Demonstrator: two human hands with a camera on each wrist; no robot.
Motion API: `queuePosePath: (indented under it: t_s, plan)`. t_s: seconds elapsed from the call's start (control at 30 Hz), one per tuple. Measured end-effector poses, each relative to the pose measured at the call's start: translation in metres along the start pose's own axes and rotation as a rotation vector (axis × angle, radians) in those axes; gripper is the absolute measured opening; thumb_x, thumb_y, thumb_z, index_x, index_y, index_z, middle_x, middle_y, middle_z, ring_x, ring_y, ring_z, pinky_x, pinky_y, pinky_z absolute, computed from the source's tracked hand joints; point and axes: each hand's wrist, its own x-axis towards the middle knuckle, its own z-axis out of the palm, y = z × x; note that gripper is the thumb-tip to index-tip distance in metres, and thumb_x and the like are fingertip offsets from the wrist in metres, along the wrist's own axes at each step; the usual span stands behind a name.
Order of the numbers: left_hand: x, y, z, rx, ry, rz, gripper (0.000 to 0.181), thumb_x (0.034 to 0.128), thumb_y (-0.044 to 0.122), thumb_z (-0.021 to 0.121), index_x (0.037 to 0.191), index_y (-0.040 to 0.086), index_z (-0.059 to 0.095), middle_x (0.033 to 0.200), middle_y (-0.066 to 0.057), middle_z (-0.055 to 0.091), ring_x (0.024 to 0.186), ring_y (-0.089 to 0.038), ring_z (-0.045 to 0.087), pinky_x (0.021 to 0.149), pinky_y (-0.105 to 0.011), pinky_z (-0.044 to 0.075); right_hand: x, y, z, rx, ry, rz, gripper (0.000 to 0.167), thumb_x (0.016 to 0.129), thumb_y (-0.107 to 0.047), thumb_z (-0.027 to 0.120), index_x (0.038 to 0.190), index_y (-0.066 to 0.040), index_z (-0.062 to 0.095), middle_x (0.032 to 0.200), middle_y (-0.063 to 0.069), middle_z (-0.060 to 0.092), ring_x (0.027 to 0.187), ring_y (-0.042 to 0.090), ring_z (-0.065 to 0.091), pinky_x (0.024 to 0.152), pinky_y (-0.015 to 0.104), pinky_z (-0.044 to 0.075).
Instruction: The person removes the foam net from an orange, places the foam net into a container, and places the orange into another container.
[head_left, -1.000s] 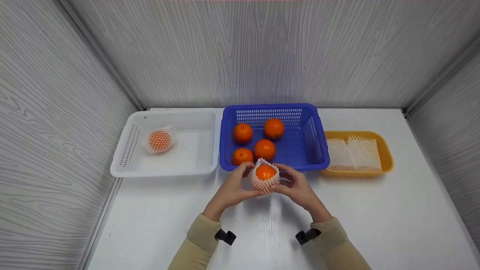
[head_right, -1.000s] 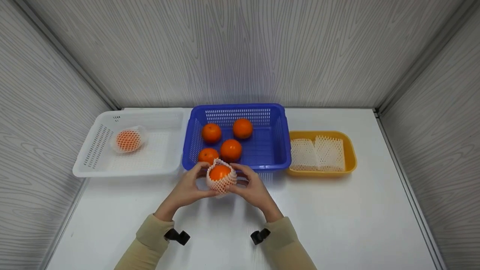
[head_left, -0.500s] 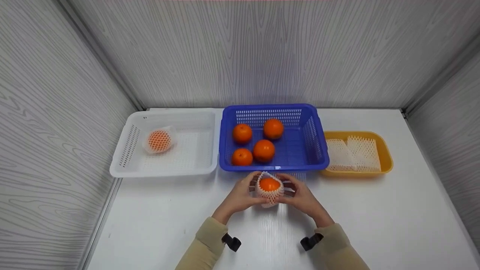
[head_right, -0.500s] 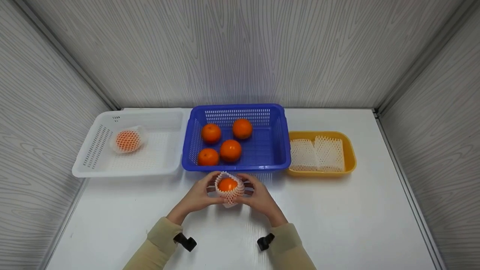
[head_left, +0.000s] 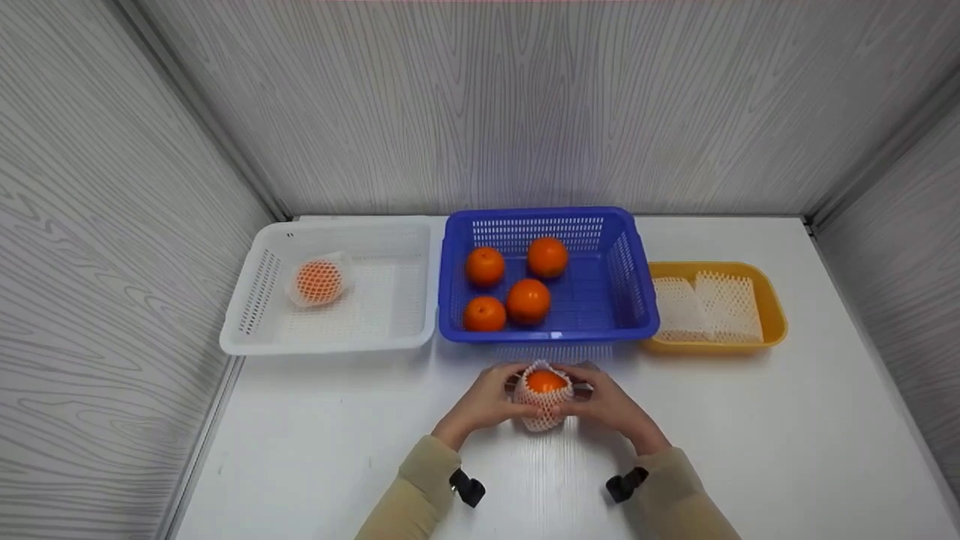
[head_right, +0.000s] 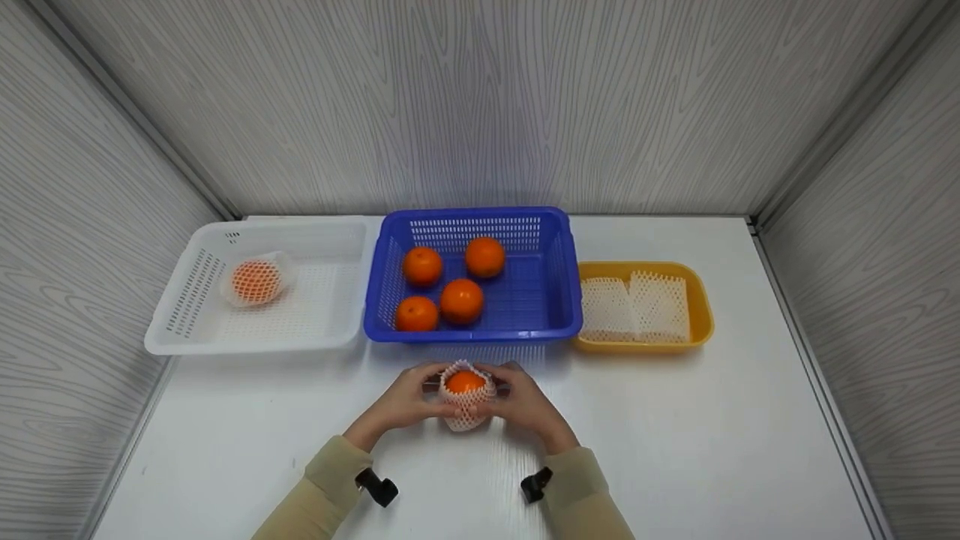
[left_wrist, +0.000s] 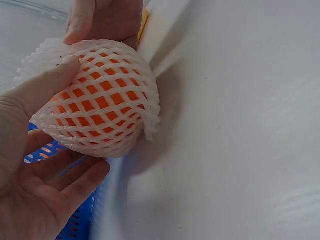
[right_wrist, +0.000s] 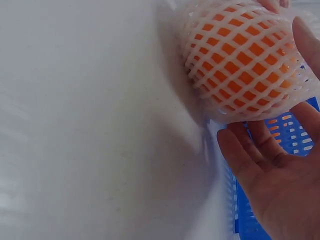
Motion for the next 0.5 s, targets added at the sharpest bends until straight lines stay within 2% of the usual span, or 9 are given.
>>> queuePosePath:
  t_s: [0.13, 0.3, 0.37, 0.5]
  plan:
    - [-0.001, 0.000, 0.000, 0.001, -0.005, -0.020, 0.071, 0.0765, 0.038, 0.084, 0.136, 0.011, 0.057, 0.128, -0.001, 0.058, 0.113, -0.015, 0.055, 0.095, -0.031, 0.047, -0.004, -0.020, 0.001, -0.017, 0.041, 0.024, 0.046, 0.086, -0.008, 0.075, 0.128, 0.003, 0.062, 0.110, 0.014, 0.054, 0.105, 0.026, 0.051, 0.095, 0.048, 0.048]
    - [0.000, 0.003, 0.000, -0.018, 0.022, -0.019, 0.058, 0.0806, 0.039, 0.081, 0.129, 0.011, 0.062, 0.122, -0.001, 0.060, 0.109, -0.016, 0.057, 0.093, -0.031, 0.048, -0.006, -0.038, 0.001, 0.000, 0.127, 0.077, 0.020, 0.087, -0.006, 0.073, 0.104, 0.005, 0.074, 0.106, 0.015, 0.056, 0.101, 0.023, 0.050, 0.087, 0.037, 0.048]
    - [0.001, 0.004, 0.000, -0.030, 0.049, -0.004, 0.051, 0.0823, 0.037, 0.080, 0.124, 0.011, 0.066, 0.121, -0.001, 0.061, 0.109, -0.017, 0.057, 0.091, -0.030, 0.049, -0.006, -0.040, 0.001, 0.019, 0.157, 0.076, 0.016, 0.087, -0.004, 0.073, 0.098, 0.006, 0.075, 0.108, 0.017, 0.057, 0.102, 0.023, 0.051, 0.084, 0.031, 0.048]
    - [0.003, 0.005, 0.001, -0.052, 0.109, 0.027, 0.038, 0.0840, 0.031, 0.079, 0.114, 0.009, 0.074, 0.116, -0.002, 0.063, 0.110, -0.018, 0.058, 0.090, -0.030, 0.050, -0.003, -0.038, 0.002, 0.069, 0.189, 0.050, 0.013, 0.087, -0.001, 0.072, 0.097, 0.008, 0.073, 0.110, 0.021, 0.059, 0.104, 0.024, 0.053, 0.084, 0.025, 0.049]
